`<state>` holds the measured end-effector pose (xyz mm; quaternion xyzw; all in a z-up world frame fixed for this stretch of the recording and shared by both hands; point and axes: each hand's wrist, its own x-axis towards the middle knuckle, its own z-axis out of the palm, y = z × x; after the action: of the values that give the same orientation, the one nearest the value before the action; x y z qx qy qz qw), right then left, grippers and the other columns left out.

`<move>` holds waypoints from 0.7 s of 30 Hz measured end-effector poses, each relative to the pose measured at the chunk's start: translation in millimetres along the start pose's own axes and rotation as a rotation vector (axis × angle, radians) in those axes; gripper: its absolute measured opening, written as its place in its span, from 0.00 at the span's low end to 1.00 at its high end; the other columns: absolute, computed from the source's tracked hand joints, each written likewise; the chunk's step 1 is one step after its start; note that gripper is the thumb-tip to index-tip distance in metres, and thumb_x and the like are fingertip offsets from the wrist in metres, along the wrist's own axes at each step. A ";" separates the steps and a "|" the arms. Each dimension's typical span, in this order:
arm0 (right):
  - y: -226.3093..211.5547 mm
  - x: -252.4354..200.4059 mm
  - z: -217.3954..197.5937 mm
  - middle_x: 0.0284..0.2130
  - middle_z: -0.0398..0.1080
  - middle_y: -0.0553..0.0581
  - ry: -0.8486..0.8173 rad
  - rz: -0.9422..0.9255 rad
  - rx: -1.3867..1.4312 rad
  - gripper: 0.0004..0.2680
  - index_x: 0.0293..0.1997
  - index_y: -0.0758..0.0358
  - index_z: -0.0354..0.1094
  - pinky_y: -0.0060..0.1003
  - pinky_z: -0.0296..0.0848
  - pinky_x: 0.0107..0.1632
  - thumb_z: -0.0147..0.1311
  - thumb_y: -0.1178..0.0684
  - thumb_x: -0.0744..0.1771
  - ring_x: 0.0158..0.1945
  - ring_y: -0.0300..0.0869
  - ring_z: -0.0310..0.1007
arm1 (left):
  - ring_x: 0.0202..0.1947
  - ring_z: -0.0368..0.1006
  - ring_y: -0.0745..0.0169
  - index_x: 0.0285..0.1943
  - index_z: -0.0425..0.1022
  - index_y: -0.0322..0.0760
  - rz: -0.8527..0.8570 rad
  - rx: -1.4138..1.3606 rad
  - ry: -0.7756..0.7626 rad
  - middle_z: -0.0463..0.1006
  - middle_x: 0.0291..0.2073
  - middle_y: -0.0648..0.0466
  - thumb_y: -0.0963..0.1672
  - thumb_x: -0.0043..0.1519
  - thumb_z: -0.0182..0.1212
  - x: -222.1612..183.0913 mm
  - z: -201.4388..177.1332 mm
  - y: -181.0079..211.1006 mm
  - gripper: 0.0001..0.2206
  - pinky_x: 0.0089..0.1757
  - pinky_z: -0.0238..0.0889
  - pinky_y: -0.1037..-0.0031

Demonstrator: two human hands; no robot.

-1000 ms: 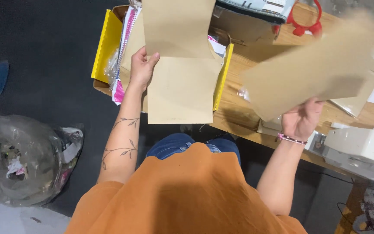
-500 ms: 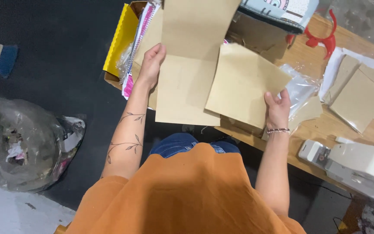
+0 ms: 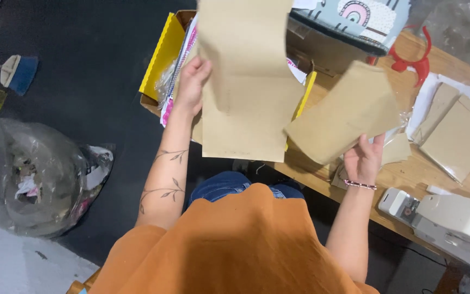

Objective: The person is organizing and packaging paper sewing patterns by folding them and placing them into clear plastic bags.

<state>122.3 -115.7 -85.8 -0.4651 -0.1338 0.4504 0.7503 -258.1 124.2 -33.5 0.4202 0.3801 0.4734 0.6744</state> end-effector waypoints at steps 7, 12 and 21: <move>52.0 35.9 -118.8 0.50 0.69 0.41 -0.307 -0.073 0.821 0.25 0.60 0.41 0.64 0.34 0.69 0.55 0.66 0.57 0.58 0.49 0.34 0.68 | 0.37 0.69 0.62 0.71 0.64 0.48 -0.264 -1.284 -0.903 0.68 0.40 0.55 0.47 0.75 0.35 36.0 -42.0 -57.2 0.18 0.44 0.66 0.72; 51.5 38.0 -54.4 0.53 0.71 0.37 -0.482 -0.096 0.847 0.19 0.62 0.43 0.65 0.22 0.67 0.55 0.62 0.53 0.64 0.49 0.28 0.70 | 0.35 0.69 0.60 0.71 0.63 0.48 -0.264 -1.223 -0.974 0.67 0.38 0.54 0.48 0.75 0.35 42.6 -34.8 -63.6 0.18 0.41 0.65 0.71; 22.4 -7.8 -14.8 0.55 0.71 0.45 -0.379 0.064 0.934 0.14 0.62 0.50 0.65 0.26 0.71 0.43 0.56 0.55 0.69 0.41 0.35 0.71 | 0.29 0.69 0.55 0.71 0.58 0.45 -0.324 -1.097 -1.205 0.65 0.34 0.52 0.50 0.74 0.32 56.3 13.1 -82.6 0.19 0.33 0.65 0.66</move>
<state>114.8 -126.9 -110.3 0.0062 -0.0376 0.5614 0.8267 -205.0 159.0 -111.8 0.1534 -0.2753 0.1824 0.9313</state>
